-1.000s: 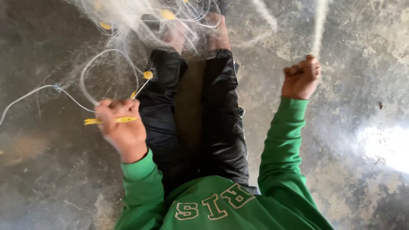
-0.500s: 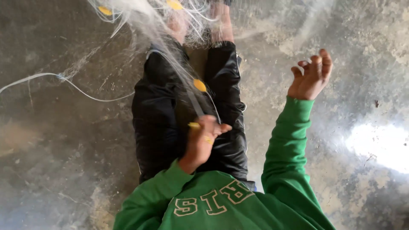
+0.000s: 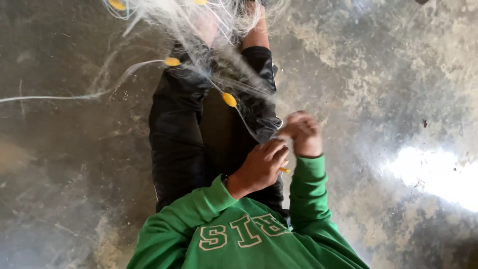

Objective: The person repairs a fishing net by cutting sections of the net with scissors while holding the net and a stick, then spreading and shifting the net by hand.

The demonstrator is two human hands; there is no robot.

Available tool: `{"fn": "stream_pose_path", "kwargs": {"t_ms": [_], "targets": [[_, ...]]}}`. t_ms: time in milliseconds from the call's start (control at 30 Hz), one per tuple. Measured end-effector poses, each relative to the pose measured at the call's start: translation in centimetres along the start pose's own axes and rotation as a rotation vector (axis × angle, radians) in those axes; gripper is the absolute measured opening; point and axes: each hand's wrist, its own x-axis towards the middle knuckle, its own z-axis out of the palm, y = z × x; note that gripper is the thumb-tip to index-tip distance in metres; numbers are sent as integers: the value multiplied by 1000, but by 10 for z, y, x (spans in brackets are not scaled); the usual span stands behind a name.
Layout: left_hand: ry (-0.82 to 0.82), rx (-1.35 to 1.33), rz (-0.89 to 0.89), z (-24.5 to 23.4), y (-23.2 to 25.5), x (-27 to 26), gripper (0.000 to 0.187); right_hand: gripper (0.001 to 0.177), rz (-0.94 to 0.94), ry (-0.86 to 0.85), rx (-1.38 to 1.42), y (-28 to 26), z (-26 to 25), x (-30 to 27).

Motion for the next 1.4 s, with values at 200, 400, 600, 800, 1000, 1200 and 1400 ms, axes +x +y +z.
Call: {"fn": "stream_pose_path", "kwargs": {"t_ms": [200,400,600,800,1000,1200,1400], "targets": [[350,-336,-462,-49,-39,-1,13,27,-225,407,506,9,-63,-8],[642,-1404,-1210,-55,-90,13,28,8,-376,320,488,17,-111,-28],[822,-1850,-1123,-35,-138,19,31,13,-406,204,550,36,-140,-31],[807,-1836,-770,-65,-115,9,23,25,-108,621,90,46,-136,-2],[673,-1497,-1031,-42,-86,-51,15,8,220,955,543,128,-149,16],[541,-1579,-1164,-14,-63,-91,9,16,421,917,626,169,-153,17],[424,-1661,-1231,-4,-56,-107,10,23,518,822,786,200,-168,4]]}}
